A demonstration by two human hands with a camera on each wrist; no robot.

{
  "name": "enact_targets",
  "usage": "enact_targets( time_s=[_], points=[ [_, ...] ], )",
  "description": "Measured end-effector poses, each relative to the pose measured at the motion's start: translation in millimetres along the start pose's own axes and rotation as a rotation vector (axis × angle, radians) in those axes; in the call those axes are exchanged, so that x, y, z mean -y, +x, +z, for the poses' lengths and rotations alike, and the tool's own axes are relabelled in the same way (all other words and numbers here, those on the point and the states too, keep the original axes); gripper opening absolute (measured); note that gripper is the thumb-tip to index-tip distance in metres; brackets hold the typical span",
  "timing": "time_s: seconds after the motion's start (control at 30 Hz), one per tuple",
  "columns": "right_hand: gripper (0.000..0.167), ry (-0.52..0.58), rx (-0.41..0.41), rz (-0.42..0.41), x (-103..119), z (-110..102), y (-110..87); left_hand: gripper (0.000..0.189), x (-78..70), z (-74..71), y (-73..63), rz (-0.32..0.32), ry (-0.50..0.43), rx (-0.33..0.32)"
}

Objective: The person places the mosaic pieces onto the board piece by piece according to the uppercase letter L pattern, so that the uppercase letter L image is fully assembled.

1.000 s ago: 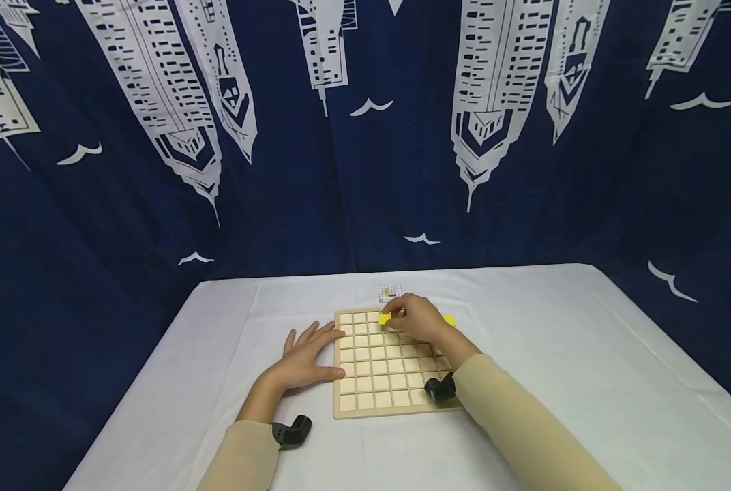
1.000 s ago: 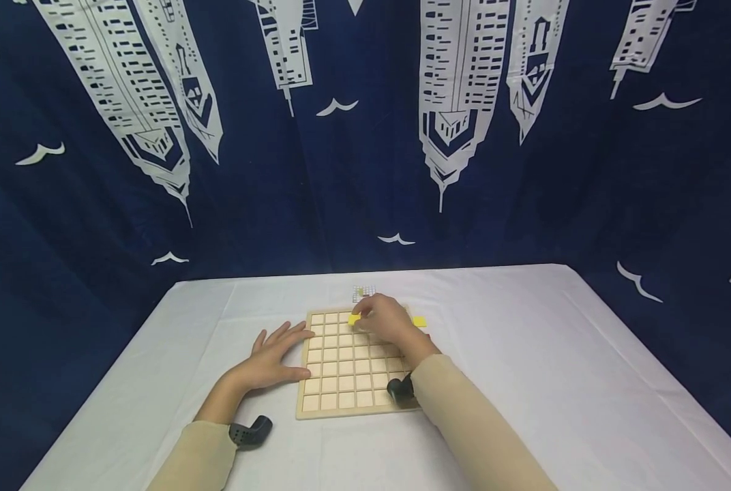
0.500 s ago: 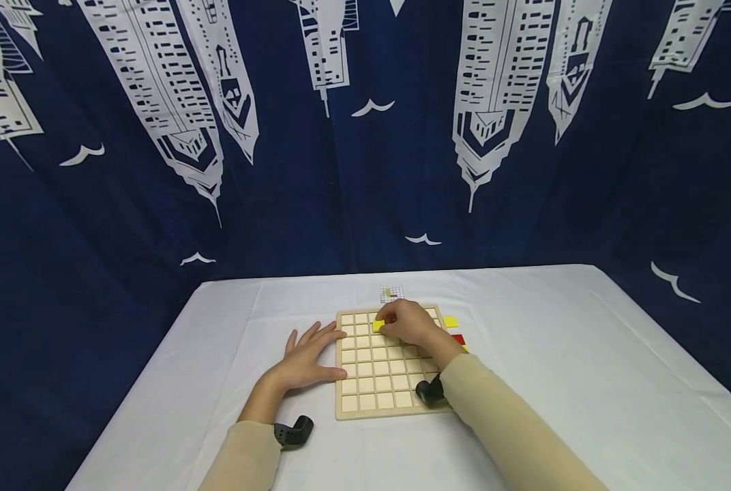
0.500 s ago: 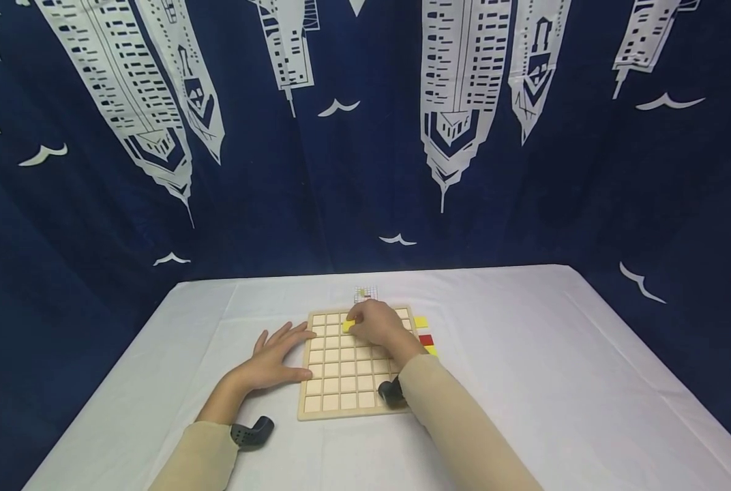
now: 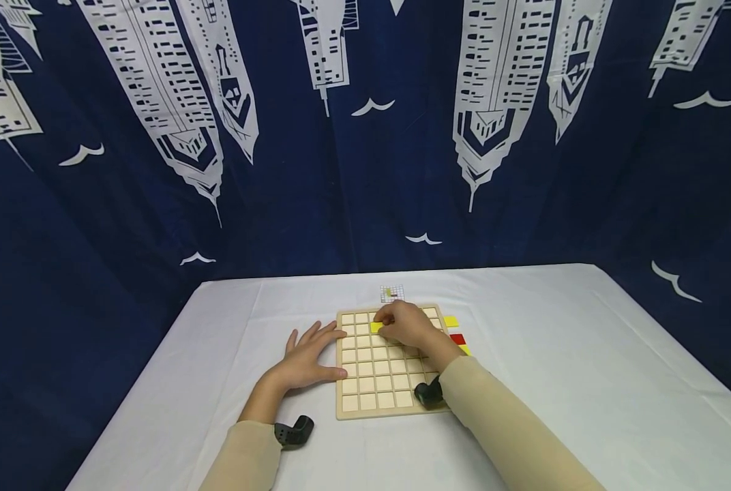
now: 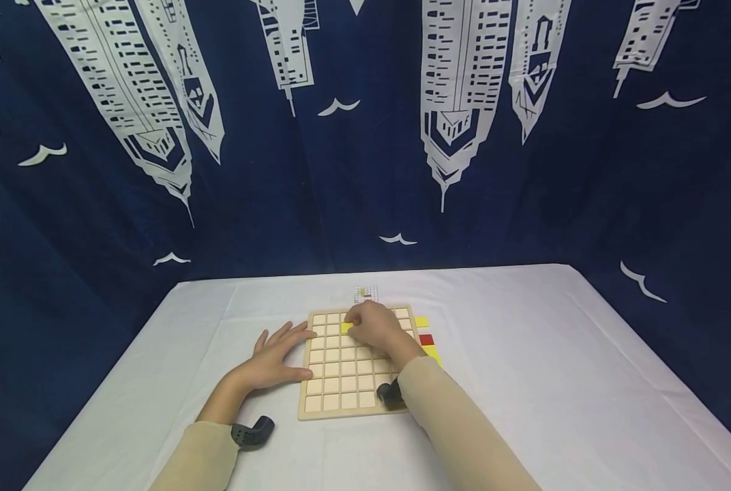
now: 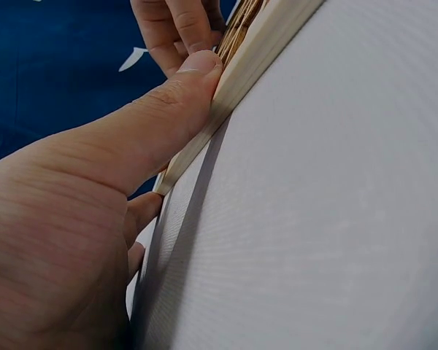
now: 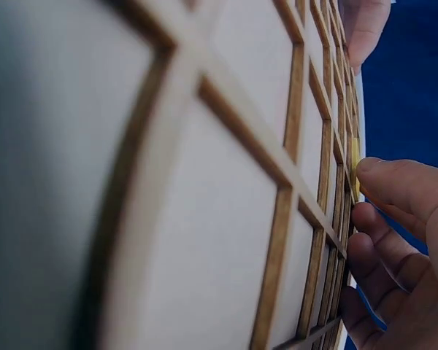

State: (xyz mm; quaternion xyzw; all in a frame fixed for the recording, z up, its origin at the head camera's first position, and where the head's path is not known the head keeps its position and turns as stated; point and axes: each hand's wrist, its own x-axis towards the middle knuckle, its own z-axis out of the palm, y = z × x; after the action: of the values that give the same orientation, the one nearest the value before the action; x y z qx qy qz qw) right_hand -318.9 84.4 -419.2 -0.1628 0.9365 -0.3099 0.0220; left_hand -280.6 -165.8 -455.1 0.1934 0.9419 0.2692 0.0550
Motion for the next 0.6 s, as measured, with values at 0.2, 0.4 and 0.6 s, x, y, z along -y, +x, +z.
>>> enact_targets(
  time_s=[0.2,0.4,0.6],
  points=[
    [0.027,0.045,0.063,-0.026,-1.4,-5.4,-3.8,0.078,-1.1,-1.6,-0.6,0.002,-0.009,0.0],
    [0.034,0.107,0.121,-0.079,-5.8,-10.5,-8.3,0.078,-2.2,-2.5,-1.8,0.001,-0.01,-0.001],
    [0.029,0.077,0.081,-0.125,-11.2,-10.4,-14.7,0.077,-3.4,-1.2,-2.4,-0.003,0.0,-0.004]
  ],
)
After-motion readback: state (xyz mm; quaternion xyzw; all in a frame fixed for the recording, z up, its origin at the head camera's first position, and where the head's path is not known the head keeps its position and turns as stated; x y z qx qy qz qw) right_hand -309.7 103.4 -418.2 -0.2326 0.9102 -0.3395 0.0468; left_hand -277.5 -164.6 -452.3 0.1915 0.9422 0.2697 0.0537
